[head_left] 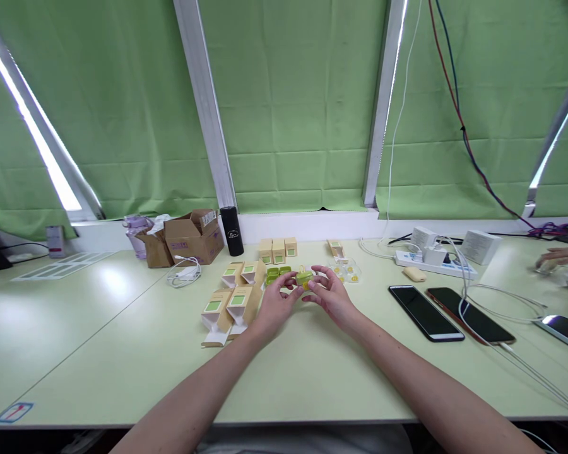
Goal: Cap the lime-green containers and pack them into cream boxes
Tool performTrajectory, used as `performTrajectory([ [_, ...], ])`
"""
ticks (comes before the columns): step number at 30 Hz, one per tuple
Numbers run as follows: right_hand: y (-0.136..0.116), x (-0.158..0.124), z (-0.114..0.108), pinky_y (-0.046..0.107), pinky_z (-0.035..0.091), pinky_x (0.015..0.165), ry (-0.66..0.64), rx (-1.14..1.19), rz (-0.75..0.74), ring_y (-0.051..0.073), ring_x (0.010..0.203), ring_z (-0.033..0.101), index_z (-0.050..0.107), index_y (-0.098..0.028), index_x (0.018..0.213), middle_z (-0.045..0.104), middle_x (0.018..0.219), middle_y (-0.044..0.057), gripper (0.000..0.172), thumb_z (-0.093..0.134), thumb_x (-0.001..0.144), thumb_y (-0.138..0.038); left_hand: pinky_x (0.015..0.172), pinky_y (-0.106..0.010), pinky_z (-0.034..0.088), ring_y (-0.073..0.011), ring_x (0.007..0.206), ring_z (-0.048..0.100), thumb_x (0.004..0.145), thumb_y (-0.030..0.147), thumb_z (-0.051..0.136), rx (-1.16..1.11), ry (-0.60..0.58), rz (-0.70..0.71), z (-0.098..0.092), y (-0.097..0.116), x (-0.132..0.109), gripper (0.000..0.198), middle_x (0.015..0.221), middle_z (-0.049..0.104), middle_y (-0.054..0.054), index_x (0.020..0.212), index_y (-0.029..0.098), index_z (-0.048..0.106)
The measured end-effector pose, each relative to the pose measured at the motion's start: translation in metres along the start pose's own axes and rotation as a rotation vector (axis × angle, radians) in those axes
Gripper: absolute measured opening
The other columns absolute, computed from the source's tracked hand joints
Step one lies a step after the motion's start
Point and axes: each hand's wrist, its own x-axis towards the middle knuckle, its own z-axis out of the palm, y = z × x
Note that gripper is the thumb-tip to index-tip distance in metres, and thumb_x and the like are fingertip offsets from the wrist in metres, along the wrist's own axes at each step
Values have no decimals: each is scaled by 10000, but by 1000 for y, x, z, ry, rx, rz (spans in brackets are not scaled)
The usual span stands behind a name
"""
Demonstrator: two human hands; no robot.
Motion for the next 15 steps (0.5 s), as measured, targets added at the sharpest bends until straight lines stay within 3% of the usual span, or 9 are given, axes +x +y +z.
performTrajectory([
  [8, -3, -4, 4, 413, 637, 815, -22, -83, -12, 181, 860, 720, 569, -262, 1215, 644, 1016, -2, 647, 921, 687, -388, 802, -348, 574, -265, 1097, 659, 836, 413, 736, 1, -1, 17, 0, 1, 2, 427, 1170, 710, -119, 1205, 206, 676],
  [15, -1, -2, 3, 435, 645, 815, -38, -117, -14, 182, 848, 716, 576, -263, 1211, 629, 1034, 5, 643, 926, 686, -390, 808, -360, 611, -279, 1125, 674, 830, 493, 752, -123, -31, -22, 0, -8, 5, 499, 1250, 689, -140, 1226, 197, 680],
])
